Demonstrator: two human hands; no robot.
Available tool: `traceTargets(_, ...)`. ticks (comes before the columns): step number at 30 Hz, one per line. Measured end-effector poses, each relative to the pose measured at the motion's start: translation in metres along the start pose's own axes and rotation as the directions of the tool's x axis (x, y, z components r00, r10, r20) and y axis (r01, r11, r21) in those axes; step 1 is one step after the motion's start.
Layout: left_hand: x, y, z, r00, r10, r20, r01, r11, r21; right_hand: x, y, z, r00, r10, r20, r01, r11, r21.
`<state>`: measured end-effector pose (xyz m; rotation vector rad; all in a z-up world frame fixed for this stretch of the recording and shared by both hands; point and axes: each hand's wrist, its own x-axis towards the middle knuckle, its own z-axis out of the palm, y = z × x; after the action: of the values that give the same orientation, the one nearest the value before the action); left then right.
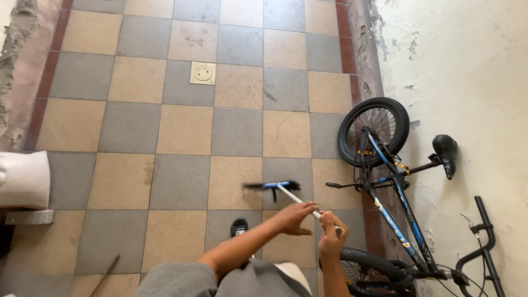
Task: Organizing objects and moving a bicycle in a storage area.
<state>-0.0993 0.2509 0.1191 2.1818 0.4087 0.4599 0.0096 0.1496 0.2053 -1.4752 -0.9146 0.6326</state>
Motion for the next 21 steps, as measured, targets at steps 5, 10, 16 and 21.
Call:
traceTargets(5,-0.018,-0.017,-0.007,0.961,-0.256,-0.104,0.213,0.925,-0.315,0.017,-0.032,0.024,0.93,-0.101,0.352,0.007,0.965,0.261)
traceTargets(10,-0.055,-0.052,-0.039,0.926,-0.308,-0.217,0.239,0.925,-0.296,0.06,0.02,0.061,0.801,-0.04,0.598,-0.231,0.9,0.369)
traceTargets(16,-0.103,-0.111,-0.031,0.512,-0.739,-0.438,0.748,0.634,-0.196,0.087,0.1,0.147,0.672,0.323,0.667,-0.306,0.941,-0.147)
traceTargets(21,-0.072,-0.143,-0.005,0.255,-0.841,-0.477,0.796,0.463,-0.391,0.139,0.085,0.158,0.205,0.114,0.972,0.067,0.989,-0.13)
